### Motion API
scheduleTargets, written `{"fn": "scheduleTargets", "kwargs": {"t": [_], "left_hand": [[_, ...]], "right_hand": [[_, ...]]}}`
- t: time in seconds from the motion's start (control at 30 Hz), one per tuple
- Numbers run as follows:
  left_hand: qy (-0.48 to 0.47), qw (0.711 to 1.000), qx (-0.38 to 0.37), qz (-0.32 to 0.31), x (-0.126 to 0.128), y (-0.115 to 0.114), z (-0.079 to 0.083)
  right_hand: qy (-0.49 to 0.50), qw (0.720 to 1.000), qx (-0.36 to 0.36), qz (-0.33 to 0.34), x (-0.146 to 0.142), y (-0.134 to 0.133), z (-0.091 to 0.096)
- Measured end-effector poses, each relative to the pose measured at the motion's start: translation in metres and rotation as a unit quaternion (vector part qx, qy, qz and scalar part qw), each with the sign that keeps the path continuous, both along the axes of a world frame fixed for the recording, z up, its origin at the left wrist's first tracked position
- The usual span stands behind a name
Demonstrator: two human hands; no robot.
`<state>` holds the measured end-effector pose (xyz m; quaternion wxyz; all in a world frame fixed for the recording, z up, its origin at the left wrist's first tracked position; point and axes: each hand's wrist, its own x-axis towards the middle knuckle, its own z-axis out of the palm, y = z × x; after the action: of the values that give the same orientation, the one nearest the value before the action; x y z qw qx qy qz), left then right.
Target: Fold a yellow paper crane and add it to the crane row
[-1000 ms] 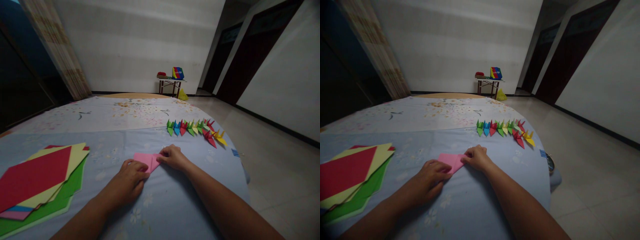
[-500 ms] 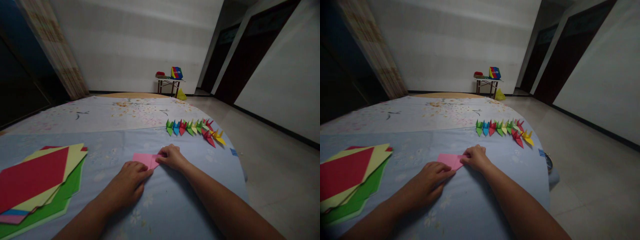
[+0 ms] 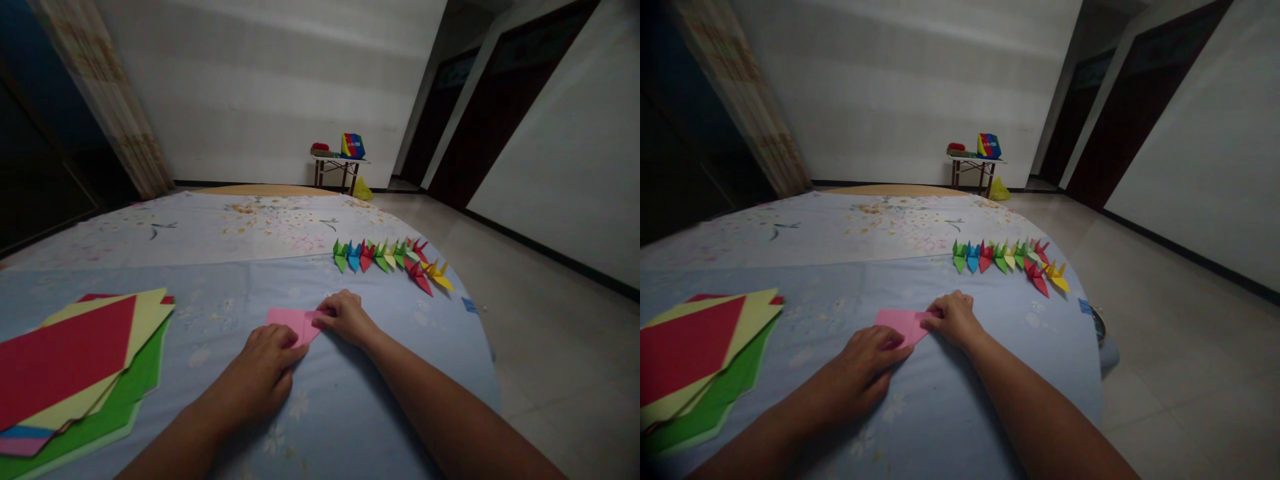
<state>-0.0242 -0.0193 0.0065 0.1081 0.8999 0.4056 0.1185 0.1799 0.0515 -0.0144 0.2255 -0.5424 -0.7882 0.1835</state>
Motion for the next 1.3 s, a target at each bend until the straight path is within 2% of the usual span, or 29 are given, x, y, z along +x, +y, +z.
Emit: {"fn": "scheduleTargets", "kwargs": {"t": [0.4,0.67,0.9,1.07,1.3], "left_hand": [[0.026,0.999,-0.003,0.018,0.004,0.003,0.003],[0.023,0.999,-0.03,-0.003,-0.001,0.014,-0.003],[0.034,0.999,-0.022,-0.003,-0.003,0.018,-0.008],[0.009,1.0,0.004,0.009,-0.003,0.016,-0.012],[-0.001,1.0,0.017,0.007,0.0,0.011,-0.007]], "right_hand": [[-0.025,1.0,0.003,-0.014,-0.002,-0.001,-0.003],[-0.072,0.995,0.031,-0.058,-0.002,-0.005,-0.008],[-0.113,0.989,0.002,-0.097,0.002,-0.006,-0.006],[-0.099,0.992,0.014,-0.08,0.006,-0.005,-0.009],[-0.034,0.996,0.073,-0.036,0.008,-0.006,-0.011]]}}
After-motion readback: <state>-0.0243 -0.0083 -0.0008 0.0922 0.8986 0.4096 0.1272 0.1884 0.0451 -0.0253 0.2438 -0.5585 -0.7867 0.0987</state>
